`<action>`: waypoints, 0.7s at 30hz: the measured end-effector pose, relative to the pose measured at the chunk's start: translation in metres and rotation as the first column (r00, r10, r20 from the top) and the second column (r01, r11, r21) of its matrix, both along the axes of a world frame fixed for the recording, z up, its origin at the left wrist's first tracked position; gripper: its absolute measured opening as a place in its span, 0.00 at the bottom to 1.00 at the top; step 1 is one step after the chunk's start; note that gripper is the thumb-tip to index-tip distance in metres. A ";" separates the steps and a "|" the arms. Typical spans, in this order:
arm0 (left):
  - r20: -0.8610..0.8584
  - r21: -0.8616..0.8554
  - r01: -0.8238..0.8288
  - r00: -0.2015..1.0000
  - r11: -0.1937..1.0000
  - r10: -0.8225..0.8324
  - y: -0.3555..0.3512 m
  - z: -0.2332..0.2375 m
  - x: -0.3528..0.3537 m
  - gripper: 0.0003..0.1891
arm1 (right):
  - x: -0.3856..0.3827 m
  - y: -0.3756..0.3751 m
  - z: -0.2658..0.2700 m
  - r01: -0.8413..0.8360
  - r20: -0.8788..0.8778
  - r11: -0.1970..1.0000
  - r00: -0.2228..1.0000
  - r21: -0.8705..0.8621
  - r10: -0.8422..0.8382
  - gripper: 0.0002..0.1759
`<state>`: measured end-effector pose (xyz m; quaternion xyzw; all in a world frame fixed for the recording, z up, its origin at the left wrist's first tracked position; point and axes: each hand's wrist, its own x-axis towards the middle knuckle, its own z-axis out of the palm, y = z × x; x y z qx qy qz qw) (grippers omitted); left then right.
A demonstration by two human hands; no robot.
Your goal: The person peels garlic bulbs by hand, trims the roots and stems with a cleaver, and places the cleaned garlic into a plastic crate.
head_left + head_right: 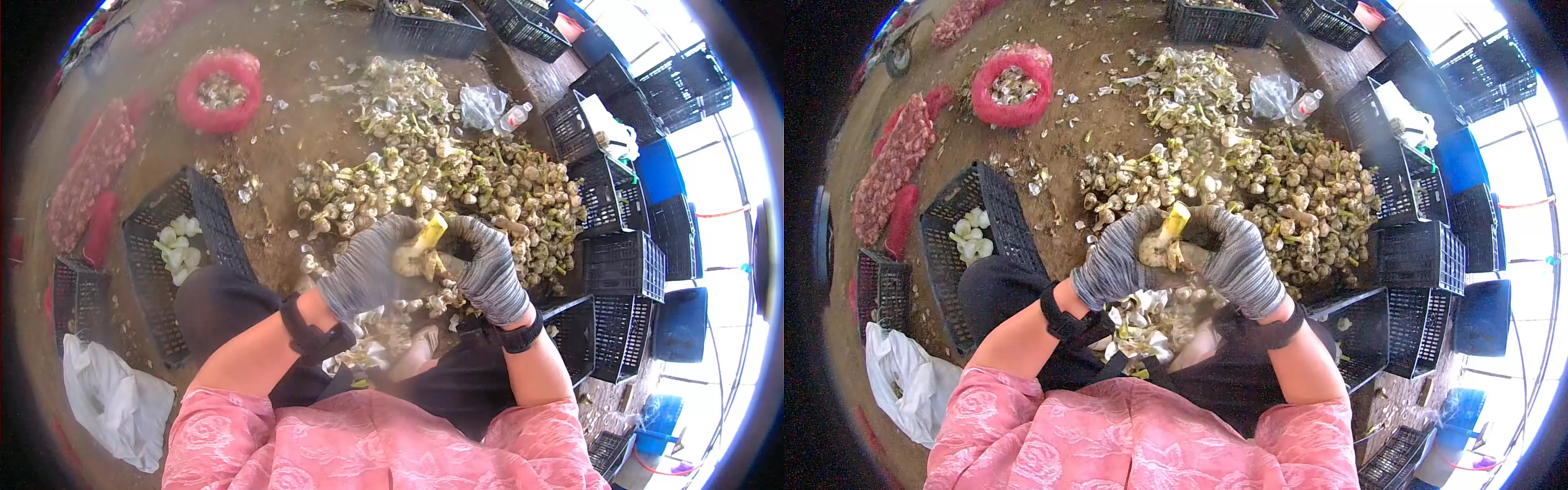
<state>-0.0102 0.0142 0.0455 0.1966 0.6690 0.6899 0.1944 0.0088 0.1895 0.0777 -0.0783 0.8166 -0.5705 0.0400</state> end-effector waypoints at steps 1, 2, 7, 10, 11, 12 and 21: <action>0.008 -0.003 -0.001 1.000 1.000 0.001 -0.002 -0.004 -0.003 0.37 | -0.003 0.002 -0.003 -0.001 0.008 1.000 1.000 -0.003 0.001 0.19; 0.028 0.022 0.023 0.999 0.999 -0.024 -0.003 -0.011 -0.007 0.38 | -0.005 0.003 -0.005 -0.010 0.028 1.000 1.000 0.004 0.010 0.18; 0.232 0.384 -0.020 0.970 0.923 -0.075 -0.004 -0.025 -0.009 0.34 | -0.007 0.003 0.012 -0.007 0.113 0.994 0.993 -0.110 0.019 0.17; 0.475 0.552 -0.015 0.827 0.834 -0.300 -0.003 -0.037 -0.021 0.31 | -0.004 0.007 0.011 -0.034 0.107 0.998 0.993 -0.058 0.040 0.18; 0.514 0.689 -0.012 0.713 0.725 -0.476 -0.003 -0.041 -0.022 0.30 | -0.002 0.006 0.011 -0.044 0.103 0.998 0.993 -0.054 0.049 0.18; 0.491 0.561 -0.046 0.822 0.827 -0.287 -0.003 -0.026 -0.009 0.27 | -0.002 0.005 0.009 -0.045 0.105 0.997 0.993 -0.061 0.051 0.18; 0.140 0.325 -0.108 0.988 0.940 0.065 0.006 -0.009 0.004 0.30 | 0.002 -0.001 0.003 0.235 0.376 0.859 0.925 -0.454 -0.054 0.14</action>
